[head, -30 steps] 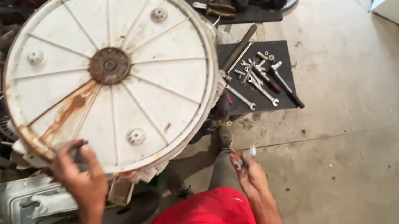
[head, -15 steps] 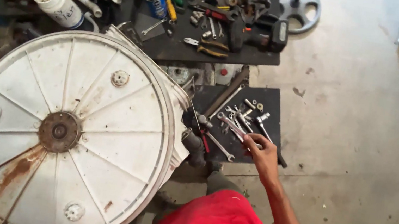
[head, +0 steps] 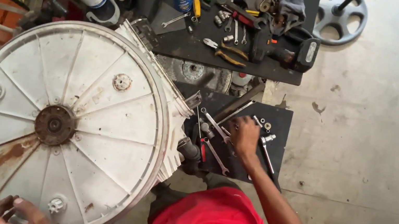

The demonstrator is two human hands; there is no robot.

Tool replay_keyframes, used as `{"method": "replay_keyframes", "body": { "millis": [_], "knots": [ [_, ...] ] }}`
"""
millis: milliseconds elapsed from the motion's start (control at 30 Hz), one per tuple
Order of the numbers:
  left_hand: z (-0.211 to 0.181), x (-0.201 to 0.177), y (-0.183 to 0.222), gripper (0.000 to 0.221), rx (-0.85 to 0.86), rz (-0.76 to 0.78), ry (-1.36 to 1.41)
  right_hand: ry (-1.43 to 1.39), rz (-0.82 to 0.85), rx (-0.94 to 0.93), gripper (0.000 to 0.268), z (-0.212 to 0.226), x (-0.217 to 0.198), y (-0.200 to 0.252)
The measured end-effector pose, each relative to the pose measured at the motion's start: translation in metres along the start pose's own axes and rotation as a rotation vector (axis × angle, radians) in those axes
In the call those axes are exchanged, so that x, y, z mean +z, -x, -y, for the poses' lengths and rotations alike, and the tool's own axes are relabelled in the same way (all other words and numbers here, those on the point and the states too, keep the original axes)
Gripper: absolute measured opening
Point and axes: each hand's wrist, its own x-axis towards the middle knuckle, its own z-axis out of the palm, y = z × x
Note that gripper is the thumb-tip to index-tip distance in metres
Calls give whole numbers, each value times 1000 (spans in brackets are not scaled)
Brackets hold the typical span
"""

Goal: Repairing a washing machine drum by loosening or tightening components with various hand tools like wrenches and pliers.

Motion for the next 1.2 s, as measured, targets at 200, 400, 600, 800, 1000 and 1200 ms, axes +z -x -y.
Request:
{"method": "replay_keyframes", "body": {
  "millis": [200, 400, 600, 800, 1000, 1200],
  "knots": [
    [28, 12, 6, 28, 67, -64, -57, 251, 128, 177, 24, -59, -14, -43],
    [6, 1, 1, 13, 52, -123, 188, -115, 70, 54, 63, -61, -18, -60],
    [31, 8, 2, 17, 66, -106, 326, -390, -142, -18, 35, -24, -60, -25],
    [25, -8, -3, 19, -54, 5, 549, -1958, 210, 623, 15, 49, -78, 69],
    [48, -13, -4, 17, -125, 151, 741, -2161, 452, 591, 25, 106, -23, 153],
    [86, -31, -3, 18, -74, 235, 955, -1546, 252, 221, 26, 189, -5, 259]
  ]
}}
